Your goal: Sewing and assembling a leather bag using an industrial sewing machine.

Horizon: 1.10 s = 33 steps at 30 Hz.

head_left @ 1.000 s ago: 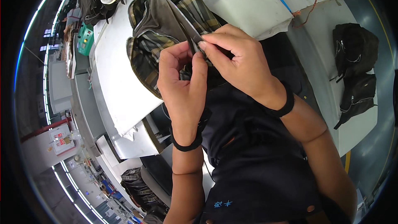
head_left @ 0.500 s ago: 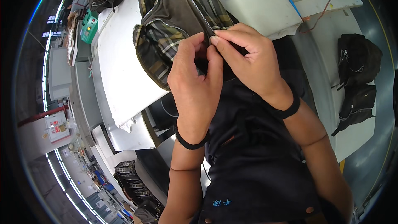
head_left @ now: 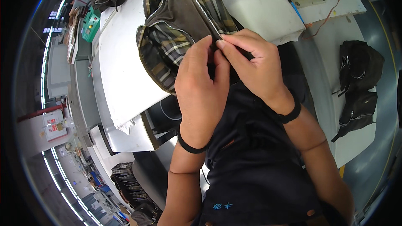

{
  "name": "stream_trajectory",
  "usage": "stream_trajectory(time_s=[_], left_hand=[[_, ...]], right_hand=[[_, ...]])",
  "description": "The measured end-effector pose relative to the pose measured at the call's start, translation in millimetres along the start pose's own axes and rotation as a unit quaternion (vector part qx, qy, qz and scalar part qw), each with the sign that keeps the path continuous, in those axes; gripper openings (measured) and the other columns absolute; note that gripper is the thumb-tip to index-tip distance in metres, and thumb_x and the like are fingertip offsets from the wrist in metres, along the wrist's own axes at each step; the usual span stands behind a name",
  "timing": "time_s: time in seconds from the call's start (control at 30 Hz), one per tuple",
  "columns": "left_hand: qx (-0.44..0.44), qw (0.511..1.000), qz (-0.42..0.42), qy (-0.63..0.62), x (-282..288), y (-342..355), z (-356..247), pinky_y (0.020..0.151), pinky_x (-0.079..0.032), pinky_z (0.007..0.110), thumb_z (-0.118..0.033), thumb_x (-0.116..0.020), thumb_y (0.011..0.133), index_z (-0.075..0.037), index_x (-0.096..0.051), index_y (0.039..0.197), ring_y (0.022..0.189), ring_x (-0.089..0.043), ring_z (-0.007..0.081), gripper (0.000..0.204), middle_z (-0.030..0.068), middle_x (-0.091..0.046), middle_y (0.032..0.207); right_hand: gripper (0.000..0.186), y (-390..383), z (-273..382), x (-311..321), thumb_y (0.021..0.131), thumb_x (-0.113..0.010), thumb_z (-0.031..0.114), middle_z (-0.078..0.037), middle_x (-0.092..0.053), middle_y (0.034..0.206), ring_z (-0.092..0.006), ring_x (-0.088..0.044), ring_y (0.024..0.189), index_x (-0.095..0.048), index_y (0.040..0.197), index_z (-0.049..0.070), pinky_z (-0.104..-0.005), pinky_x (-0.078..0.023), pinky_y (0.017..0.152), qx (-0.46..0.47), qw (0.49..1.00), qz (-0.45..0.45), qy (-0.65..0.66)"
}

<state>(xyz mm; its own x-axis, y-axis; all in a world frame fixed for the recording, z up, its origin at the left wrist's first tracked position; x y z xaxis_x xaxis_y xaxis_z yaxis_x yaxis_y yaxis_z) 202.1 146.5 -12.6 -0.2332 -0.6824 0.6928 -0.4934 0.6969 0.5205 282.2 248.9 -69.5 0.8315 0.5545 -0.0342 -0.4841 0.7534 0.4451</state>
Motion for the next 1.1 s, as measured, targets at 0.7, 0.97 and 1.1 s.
stream_trajectory(time_s=[0.7, 0.97, 1.1], left_hand=[[-0.048, 0.979, 0.094, 0.173, -22.0, -19.9, -24.3, 0.083, -0.052, 0.038, -0.013, -0.082, 0.081, 0.014, -0.048, 0.142, 0.092, -0.061, 0.0291, 0.075, 0.0153, -0.06, 0.104], [-0.062, 0.974, 0.216, 0.007, 11.8, 3.2, -21.9, 0.093, -0.055, 0.043, -0.015, -0.081, 0.086, 0.004, -0.06, 0.133, 0.109, -0.066, 0.0412, 0.056, 0.0227, -0.066, 0.12], [-0.24, 0.941, 0.237, 0.032, 23.2, 60.6, -18.6, 0.091, -0.054, 0.044, -0.008, -0.075, 0.088, -0.002, -0.066, 0.116, 0.106, -0.066, 0.0393, 0.03, 0.0157, -0.067, 0.117]], right_hand=[[0.026, 24.2, -18.2, 2.9, 0.101, -0.067, 0.02, 0.003, -0.066, 0.075, -0.0032, -0.056, 0.069, -0.076, 0.107, -0.004, -0.0211, -0.044, 0.058, -0.266, 0.946, 0.128, 0.135], [0.024, 28.0, -19.8, 2.6, 0.1, -0.071, 0.017, 0.001, -0.071, 0.088, -0.0038, -0.059, 0.08, -0.077, 0.11, -0.004, -0.0226, -0.05, 0.074, -0.254, 0.95, 0.164, 0.072], [0.022, 24.8, -9.6, -0.4, 0.099, -0.069, 0.015, -0.002, -0.07, 0.078, -0.0047, -0.055, 0.074, -0.074, 0.102, -0.006, -0.0256, -0.048, 0.065, -0.119, 0.986, 0.113, 0.029]])
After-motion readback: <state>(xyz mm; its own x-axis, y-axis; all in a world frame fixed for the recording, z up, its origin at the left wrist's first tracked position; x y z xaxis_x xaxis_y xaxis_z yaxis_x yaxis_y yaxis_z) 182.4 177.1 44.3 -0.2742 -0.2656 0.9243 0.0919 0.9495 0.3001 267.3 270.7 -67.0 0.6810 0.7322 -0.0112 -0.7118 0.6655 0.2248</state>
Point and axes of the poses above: each hand's wrist, its own y-axis towards the middle knuckle, its own x-axis out of the back of the hand, z = x × y, the point moved 7 cm from there along y, towards the middle knuckle
